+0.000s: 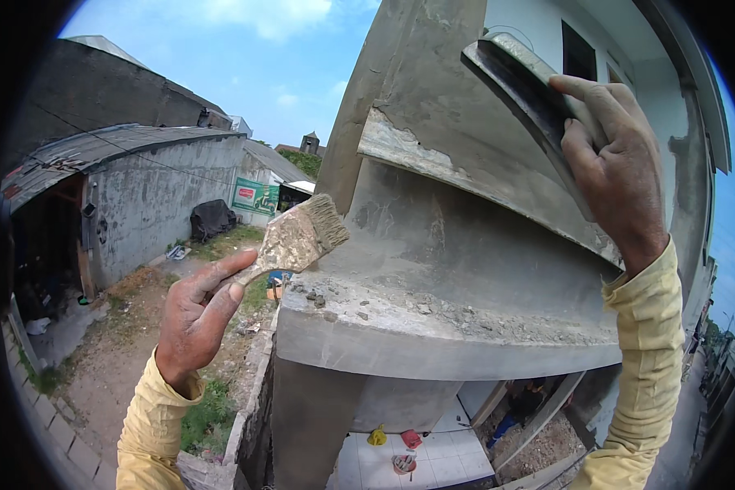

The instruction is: The person smooths a concrete wall surface using a trowel and a brush. They repeatedly scrape and brush the wall to remove excess material and refine the texture. The person works on a vertical section of the wall, occasionally switching between the trowel and the brush.

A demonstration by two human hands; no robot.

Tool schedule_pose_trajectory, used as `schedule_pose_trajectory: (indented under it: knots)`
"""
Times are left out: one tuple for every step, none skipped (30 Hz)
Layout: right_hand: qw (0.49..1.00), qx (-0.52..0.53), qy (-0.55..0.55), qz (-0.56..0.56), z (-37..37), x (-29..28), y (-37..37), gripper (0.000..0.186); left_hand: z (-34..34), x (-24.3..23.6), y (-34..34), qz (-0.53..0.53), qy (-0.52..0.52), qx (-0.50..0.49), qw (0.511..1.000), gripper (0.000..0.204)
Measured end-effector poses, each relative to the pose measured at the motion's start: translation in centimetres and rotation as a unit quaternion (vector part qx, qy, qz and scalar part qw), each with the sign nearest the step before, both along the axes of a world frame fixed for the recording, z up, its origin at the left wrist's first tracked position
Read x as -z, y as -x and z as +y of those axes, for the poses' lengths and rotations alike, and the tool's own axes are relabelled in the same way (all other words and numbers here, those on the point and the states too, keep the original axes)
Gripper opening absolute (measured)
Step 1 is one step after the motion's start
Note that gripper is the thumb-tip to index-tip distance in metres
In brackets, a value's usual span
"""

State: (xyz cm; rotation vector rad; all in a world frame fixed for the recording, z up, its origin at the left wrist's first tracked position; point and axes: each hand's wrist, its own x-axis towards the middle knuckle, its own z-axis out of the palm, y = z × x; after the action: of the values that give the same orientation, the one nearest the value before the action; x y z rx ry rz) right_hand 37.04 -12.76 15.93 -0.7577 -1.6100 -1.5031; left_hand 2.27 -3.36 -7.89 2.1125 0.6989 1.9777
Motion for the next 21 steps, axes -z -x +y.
schedule_pose_trajectory:
  knots:
    - [0.999,0.021,-0.029,-0.03,0.7,-0.7,0.9,0.039,-0.2,0.7,-0.3,0.027,-0.025,-0.009,0.999,0.039]
    - [0.997,0.024,-0.042,-0.053,1.4,-1.4,1.6,0.04,-0.2,1.2,-0.8,0.054,-0.051,-0.014,0.997,0.04]
    - [0.995,0.026,-0.055,-0.077,2.1,-2.1,2.3,0.04,-0.2,1.6,-1.4,0.081,-0.076,-0.021,0.994,0.041]
    - [0.992,0.032,-0.067,-0.103,2.6,-2.6,3.1,0.04,0.2,1.9,-2.4,0.096,-0.129,-0.014,0.987,0.043]
    - [0.993,0.02,-0.065,-0.096,3.3,-2.9,3.9,0.041,0.8,2.1,-3.6,0.11,-0.179,-0.01,0.978,0.045]
    - [0.994,0.007,-0.063,-0.089,4.0,-3.1,4.7,0.042,1.3,2.2,-4.7,0.124,-0.229,-0.007,0.966,0.047]
    - [0.995,-0.008,-0.059,-0.081,5.3,-3.0,5.1,0.043,1.8,2.1,-5.8,0.144,-0.232,-0.01,0.962,0.049]
    - [0.997,-0.021,-0.042,-0.058,6.2,-2.8,5.6,0.047,2.0,1.9,-6.8,0.161,-0.238,-0.011,0.958,0.051]
    - [0.996,-0.031,-0.055,-0.058,7.4,-2.3,5.8,0.048,2.3,1.8,-7.6,0.179,-0.245,-0.012,0.953,0.053]
    - [0.997,-0.035,-0.046,-0.051,8.4,-1.5,6.1,0.05,3.3,2.2,-8.6,0.162,-0.266,-0.016,0.95,0.056]
    - [0.997,-0.051,-0.035,-0.045,9.7,-0.5,6.5,0.051,4.5,2.7,-9.2,0.147,-0.283,-0.033,0.947,0.059]
    - [0.998,-0.041,-0.017,-0.049,10.6,0.5,6.8,0.053,5.0,3.1,-9.3,0.133,-0.3,-0.05,0.943,0.063]
    - [0.998,-0.025,0.002,-0.052,11.6,1.6,6.8,0.055,5.2,3.4,-9.1,0.135,-0.301,-0.053,0.942,0.064]
    - [0.998,0.001,-0.005,-0.063,12.2,2.2,6.4,0.059,5.2,3.4,-9.1,0.136,-0.306,-0.051,0.941,0.065]
    - [0.998,0.007,-0.014,-0.058,12.3,2.2,6.3,0.059,5.2,3.3,-9.0,0.136,-0.31,-0.05,0.94,0.066]
    - [0.998,0.012,-0.021,-0.052,12.4,2.2,6.1,0.058,5.2,3.3,-9.0,0.134,-0.32,-0.049,0.937,0.067]
    - [0.998,0.015,-0.028,-0.046,12.7,2.1,5.9,0.058,5.3,3.4,-8.8,0.132,-0.329,-0.049,0.934,0.067]
    - [0.998,0.015,-0.045,-0.041,13.3,0.9,5.6,0.058,5.3,3.4,-8.6,0.131,-0.337,-0.052,0.931,0.067]
    - [0.998,0.009,-0.06,-0.018,13.9,-0.6,5.1,0.057,5.5,3.4,-8.5,0.131,-0.337,-0.051,0.931,0.067]
    - [0.997,0.01,-0.076,0.006,14.2,-2.5,4.4,0.056,5.6,3.5,-8.7,0.13,-0.339,-0.044,0.931,0.066]
    - [0.995,-0.014,-0.061,0.077,14.5,-4.2,3.8,0.053,5.7,3.6,-8.6,0.134,-0.337,-0.045,0.931,0.065]
